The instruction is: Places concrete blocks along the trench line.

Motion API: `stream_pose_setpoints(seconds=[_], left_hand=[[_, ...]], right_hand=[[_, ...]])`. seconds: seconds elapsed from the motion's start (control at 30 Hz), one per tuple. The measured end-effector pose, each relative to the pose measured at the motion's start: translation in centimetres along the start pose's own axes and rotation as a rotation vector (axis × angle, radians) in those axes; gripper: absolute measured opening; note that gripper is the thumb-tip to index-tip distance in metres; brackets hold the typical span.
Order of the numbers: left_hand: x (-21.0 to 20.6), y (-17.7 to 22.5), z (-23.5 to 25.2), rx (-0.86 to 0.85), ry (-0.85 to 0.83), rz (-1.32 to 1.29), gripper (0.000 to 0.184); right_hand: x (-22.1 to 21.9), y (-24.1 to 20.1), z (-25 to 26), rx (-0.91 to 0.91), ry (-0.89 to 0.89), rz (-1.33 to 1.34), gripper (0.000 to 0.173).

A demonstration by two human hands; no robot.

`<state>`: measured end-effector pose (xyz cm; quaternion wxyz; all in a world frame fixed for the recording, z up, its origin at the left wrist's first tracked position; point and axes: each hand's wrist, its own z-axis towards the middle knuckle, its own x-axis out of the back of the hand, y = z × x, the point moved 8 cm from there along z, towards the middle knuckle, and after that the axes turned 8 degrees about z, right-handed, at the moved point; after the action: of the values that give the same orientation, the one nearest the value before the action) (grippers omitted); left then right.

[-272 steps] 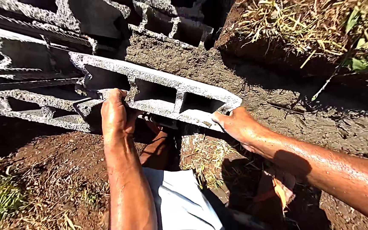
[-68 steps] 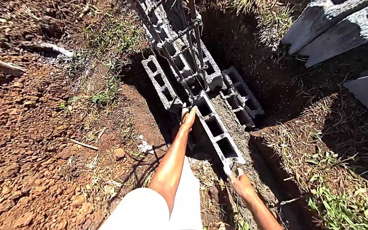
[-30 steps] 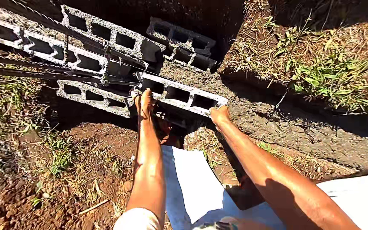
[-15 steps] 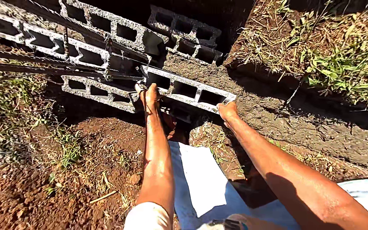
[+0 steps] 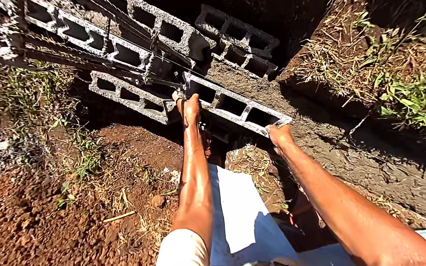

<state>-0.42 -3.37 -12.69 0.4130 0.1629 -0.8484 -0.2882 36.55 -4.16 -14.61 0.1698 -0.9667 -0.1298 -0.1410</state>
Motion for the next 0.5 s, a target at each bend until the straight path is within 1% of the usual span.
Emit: stream_pose_setpoints(seconds=[0.1, 0.2, 0.3, 0.5], left_hand=[[0.3, 0.4, -0.6, -0.024, 0.014, 0.019, 0.088], [0.4, 0.7, -1.2, -0.05, 0.027, 0.004, 0.086], [0.5, 0.9, -1.3, -0.084, 0.033, -0.016, 0.087], [0.3, 0.5, -0.5, -0.058, 0.017, -0.011, 0.089]], right_hand=[[0.3, 0.2, 0.1, 0.003, 0.003, 0.022, 0.059], [0.5, 0.8, 0.4, -0.003, 0.006, 0.039, 0.064], [0.7, 1.0, 0.6, 0.01, 0.008, 0.044, 0.064], [0.3, 1.0, 0.5, 0.011, 0.02, 0.054, 0.066]])
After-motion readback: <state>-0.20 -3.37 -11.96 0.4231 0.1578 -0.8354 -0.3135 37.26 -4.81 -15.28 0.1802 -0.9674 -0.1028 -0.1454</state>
